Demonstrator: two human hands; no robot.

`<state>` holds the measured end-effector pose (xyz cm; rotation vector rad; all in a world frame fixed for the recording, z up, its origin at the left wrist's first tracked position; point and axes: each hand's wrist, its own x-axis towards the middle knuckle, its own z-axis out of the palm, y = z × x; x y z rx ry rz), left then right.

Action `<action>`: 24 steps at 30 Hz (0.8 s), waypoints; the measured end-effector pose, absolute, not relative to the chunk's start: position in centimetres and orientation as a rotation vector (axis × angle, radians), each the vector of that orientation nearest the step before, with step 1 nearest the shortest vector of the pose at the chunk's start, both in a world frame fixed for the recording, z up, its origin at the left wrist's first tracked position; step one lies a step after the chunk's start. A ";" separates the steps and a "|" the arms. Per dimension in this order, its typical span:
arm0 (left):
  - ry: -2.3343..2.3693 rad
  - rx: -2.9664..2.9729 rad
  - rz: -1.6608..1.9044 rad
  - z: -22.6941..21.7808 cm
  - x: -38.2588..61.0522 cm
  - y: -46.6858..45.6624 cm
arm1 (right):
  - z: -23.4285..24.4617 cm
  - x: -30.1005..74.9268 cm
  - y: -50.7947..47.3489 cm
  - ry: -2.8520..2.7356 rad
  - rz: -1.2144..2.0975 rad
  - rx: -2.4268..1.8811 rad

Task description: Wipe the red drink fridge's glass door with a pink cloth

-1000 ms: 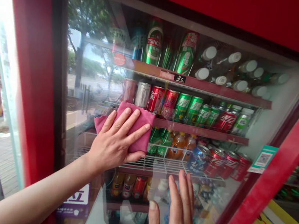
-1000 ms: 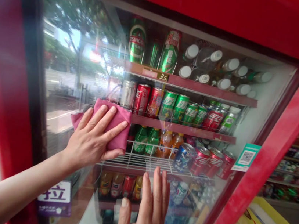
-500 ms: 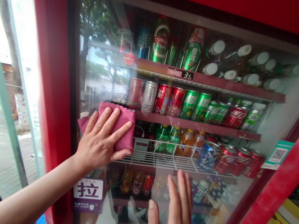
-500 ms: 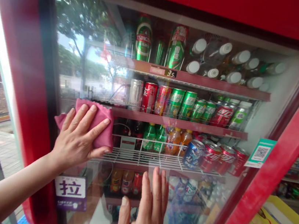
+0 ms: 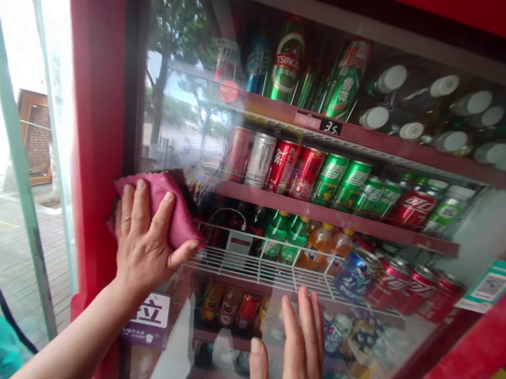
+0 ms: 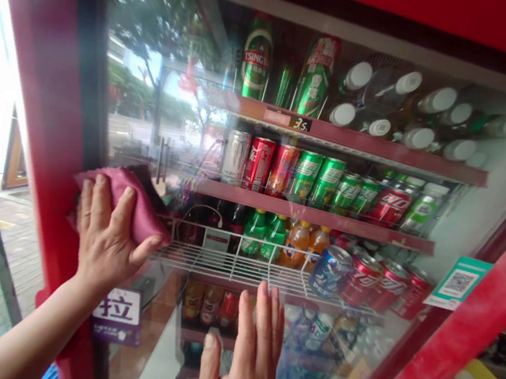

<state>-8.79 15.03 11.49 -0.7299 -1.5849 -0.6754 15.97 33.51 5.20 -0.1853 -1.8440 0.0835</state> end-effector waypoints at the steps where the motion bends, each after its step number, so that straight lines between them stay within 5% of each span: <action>1: -1.581 -0.707 -0.705 11.2 -8.6 15.4 | 5.3 16.3 34.0 -1.846 0.079 -0.187; 24: -1.612 -0.379 -1.013 9.0 -1.2 27.1 | 6.0 21.4 43.5 -1.938 0.047 -0.231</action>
